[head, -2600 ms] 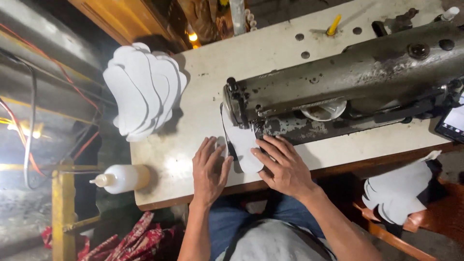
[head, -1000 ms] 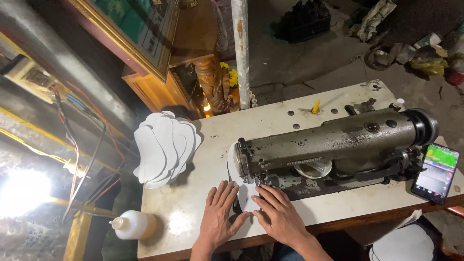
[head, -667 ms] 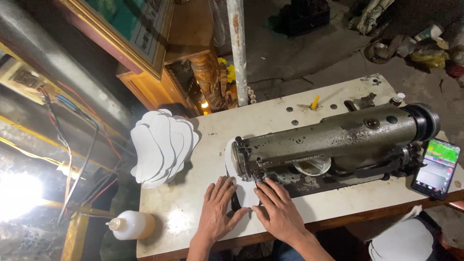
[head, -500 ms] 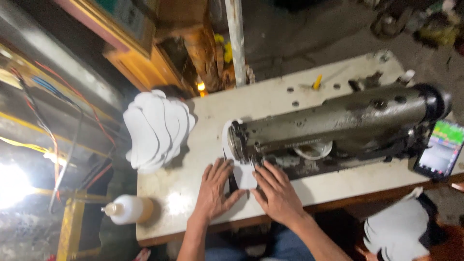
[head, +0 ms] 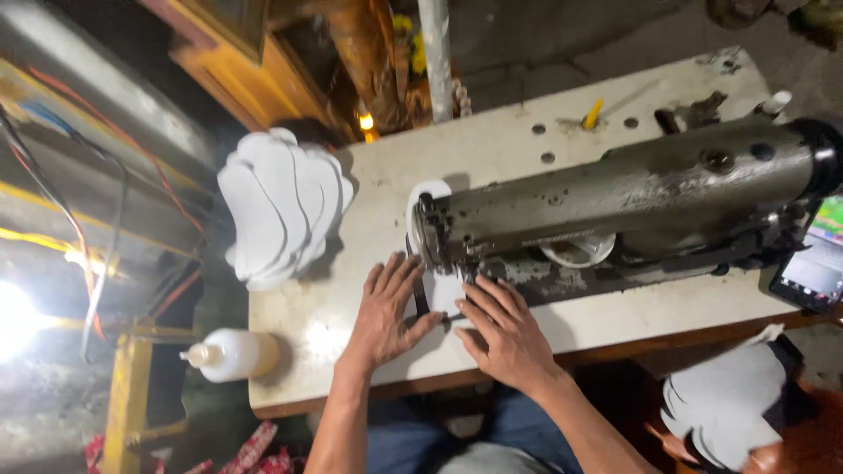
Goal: The person is using an industrial sewing machine to stitch shoe insole components, handling and aligning the pieces manually.
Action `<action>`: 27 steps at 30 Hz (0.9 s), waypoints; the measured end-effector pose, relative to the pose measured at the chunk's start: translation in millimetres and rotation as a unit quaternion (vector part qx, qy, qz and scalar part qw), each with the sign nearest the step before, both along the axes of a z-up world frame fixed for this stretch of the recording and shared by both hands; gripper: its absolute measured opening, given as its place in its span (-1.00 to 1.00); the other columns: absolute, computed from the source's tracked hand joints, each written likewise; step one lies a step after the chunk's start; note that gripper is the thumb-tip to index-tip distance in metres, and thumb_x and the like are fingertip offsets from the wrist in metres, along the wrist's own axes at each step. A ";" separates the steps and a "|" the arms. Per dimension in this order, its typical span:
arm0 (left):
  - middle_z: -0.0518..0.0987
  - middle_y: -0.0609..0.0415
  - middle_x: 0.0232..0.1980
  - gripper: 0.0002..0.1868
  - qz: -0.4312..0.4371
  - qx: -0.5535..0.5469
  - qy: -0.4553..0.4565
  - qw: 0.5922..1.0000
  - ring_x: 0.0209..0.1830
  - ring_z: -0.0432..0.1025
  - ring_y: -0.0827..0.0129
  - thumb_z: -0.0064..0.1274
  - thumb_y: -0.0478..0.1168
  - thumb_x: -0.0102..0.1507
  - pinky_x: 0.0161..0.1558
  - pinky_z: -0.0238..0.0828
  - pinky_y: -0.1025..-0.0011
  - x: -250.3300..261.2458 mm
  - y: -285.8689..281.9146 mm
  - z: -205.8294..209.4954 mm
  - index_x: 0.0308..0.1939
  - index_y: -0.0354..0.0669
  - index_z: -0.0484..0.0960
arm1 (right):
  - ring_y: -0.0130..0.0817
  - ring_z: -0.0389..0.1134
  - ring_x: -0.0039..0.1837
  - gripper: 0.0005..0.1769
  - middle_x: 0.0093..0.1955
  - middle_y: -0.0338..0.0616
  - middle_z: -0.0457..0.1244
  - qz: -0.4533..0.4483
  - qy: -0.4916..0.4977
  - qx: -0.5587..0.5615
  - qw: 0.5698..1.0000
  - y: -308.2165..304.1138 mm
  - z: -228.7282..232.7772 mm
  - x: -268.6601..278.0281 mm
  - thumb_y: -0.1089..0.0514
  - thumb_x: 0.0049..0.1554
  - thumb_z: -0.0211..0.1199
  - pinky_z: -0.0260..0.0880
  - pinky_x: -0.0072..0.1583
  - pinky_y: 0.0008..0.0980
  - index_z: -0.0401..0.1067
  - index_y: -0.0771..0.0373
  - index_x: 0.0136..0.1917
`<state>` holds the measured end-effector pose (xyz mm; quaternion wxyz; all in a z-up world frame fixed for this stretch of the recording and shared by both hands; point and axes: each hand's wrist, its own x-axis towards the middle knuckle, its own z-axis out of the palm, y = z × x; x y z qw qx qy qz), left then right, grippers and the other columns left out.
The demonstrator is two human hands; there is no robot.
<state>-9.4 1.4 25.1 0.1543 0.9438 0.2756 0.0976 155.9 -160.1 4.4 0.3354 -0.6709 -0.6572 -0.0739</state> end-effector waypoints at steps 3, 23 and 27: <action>0.25 -0.19 0.55 -0.12 -0.067 -0.031 -0.068 0.995 0.64 -0.07 -0.07 -0.12 0.33 0.32 0.53 -0.26 -0.09 -2.7 0.9 12.7 0.49 -0.28 0.27 | -0.06 0.08 0.58 -0.50 0.48 -0.05 0.21 0.033 -0.006 -0.043 0.999 -4.5 -4.1 5.4 -0.09 0.26 0.18 0.03 0.54 0.07 0.43 0.22 0.35; 0.13 -0.17 0.61 -0.13 -0.071 -0.030 -0.011 0.997 0.67 -0.18 0.02 -0.15 0.33 0.33 0.54 -0.38 -0.03 9.2 19.1 13.4 0.53 -0.18 0.22 | -0.07 -0.16 0.68 -0.35 0.61 -0.05 0.06 0.020 -0.013 -0.099 0.995 -3.2 -12.2 10.4 -0.18 0.33 0.03 -0.06 0.55 0.07 0.24 0.26 0.52; 0.15 0.14 0.64 -0.05 -0.009 -0.020 0.085 0.996 0.67 -0.07 0.15 -0.33 0.50 0.21 0.59 -0.28 0.01 12.4 28.8 -0.6 0.59 0.17 0.16 | 0.03 0.02 0.63 -0.46 0.39 0.06 0.26 -0.008 0.013 -0.073 0.997 1.6 -1.1 4.6 -0.16 0.32 0.05 0.04 0.51 0.07 0.41 0.23 0.38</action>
